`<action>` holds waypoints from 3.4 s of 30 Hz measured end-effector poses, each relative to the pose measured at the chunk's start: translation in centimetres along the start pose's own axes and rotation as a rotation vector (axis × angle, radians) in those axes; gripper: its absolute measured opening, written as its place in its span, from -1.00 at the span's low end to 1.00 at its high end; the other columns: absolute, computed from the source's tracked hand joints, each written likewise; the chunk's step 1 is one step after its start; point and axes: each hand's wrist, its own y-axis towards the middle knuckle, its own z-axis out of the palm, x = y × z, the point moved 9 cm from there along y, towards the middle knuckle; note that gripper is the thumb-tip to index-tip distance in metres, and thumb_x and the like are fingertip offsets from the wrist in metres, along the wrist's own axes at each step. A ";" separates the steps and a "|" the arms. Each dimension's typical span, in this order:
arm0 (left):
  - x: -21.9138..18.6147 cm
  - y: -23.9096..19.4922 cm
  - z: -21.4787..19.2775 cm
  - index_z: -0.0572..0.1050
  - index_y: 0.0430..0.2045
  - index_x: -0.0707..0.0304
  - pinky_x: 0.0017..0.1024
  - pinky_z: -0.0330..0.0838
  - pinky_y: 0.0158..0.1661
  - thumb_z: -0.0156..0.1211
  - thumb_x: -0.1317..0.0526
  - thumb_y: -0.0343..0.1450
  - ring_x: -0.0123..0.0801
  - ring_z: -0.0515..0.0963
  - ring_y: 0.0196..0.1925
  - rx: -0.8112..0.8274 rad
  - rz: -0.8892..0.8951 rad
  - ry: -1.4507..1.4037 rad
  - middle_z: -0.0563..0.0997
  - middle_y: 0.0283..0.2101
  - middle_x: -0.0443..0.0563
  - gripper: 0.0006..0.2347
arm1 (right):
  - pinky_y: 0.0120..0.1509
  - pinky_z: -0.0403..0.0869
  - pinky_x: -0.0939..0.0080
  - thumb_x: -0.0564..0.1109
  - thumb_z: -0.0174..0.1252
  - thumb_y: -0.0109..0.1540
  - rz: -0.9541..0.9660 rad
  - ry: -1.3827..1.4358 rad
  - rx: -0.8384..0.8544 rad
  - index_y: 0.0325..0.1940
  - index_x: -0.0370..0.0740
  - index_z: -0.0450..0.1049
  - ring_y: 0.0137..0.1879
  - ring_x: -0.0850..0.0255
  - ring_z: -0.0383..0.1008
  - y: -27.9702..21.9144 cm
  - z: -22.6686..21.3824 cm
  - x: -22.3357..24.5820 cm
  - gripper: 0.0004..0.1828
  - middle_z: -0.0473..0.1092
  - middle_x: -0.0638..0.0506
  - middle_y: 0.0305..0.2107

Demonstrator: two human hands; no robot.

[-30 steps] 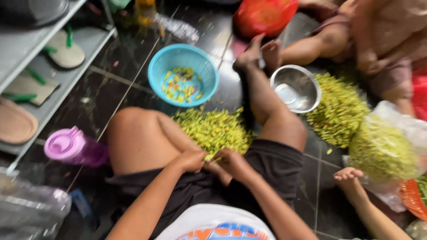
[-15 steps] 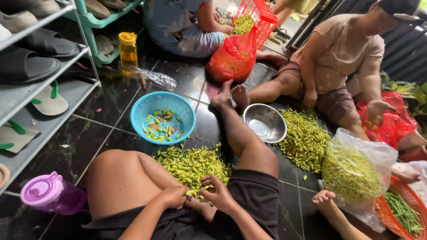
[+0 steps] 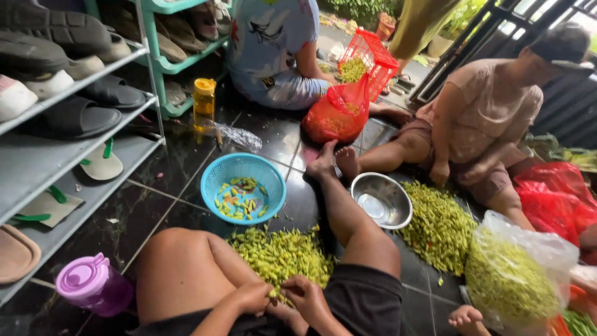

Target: The person sits on the floor and manually shells green vegetables, likely winged beans, by hand. They separate the beans from the pods and place the shelled beans into a blue basket while discarding the pods onto a pile on the floor.

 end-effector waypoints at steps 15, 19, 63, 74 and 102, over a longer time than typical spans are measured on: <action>-2.5 -2.8 -0.6 0.32 -0.38 0.17 -0.28 0.35 -0.32 -0.19 0.29 0.47 -0.27 0.51 -0.45 0.189 -0.036 -0.113 0.58 -0.55 -0.07 -0.91 | -0.16 0.55 0.42 -0.18 0.44 0.14 0.062 0.028 0.024 -0.29 -0.09 0.66 -0.27 0.45 0.62 -1.1 0.4 2.0 -0.90 0.64 0.17 -0.43; -2.1 -2.3 -0.6 0.35 -0.30 0.15 -0.24 0.34 -0.29 -0.17 0.25 0.48 -0.22 0.54 -0.37 0.168 -0.040 -0.100 0.60 -0.50 -0.04 -0.90 | -0.16 0.56 0.41 -0.12 0.45 0.15 0.135 0.108 -0.002 -0.28 -0.13 0.66 -0.25 0.42 0.64 -0.8 -0.9 2.9 -0.88 0.65 0.13 -0.40; 0.3 2.5 3.4 0.62 -0.44 0.30 -0.22 0.46 -0.37 0.13 0.27 0.30 -0.09 0.55 -0.53 0.191 0.038 -0.176 0.62 -0.62 0.04 -0.87 | -0.10 0.51 0.27 -0.29 0.37 0.18 0.074 0.201 0.094 -0.12 -0.16 0.62 -0.23 0.33 0.49 -1.0 2.7 1.8 -0.80 0.56 0.04 -0.40; 0.1 3.3 1.5 0.62 -0.64 0.14 -0.31 0.48 -0.45 0.05 0.22 0.33 -0.23 0.59 -0.62 0.112 0.019 -0.216 0.58 -0.74 -0.08 -0.81 | -0.13 0.65 -0.08 0.10 0.13 0.41 0.141 -0.112 0.282 0.25 -0.12 0.48 0.10 -0.18 0.56 2.6 0.9 2.8 -0.60 0.43 -0.27 0.10; 3.1 1.1 -24.0 0.38 -0.09 0.44 -0.53 0.45 -0.38 -0.23 0.32 0.50 -0.61 0.32 -0.70 -0.160 0.171 -0.984 0.40 -0.69 -0.17 -0.78 | 0.03 0.54 0.21 -0.07 0.26 0.39 -0.264 0.192 0.139 0.18 -0.27 0.46 -0.11 0.15 0.54 21.7 -1.0 13.0 -0.66 0.46 -0.20 -0.16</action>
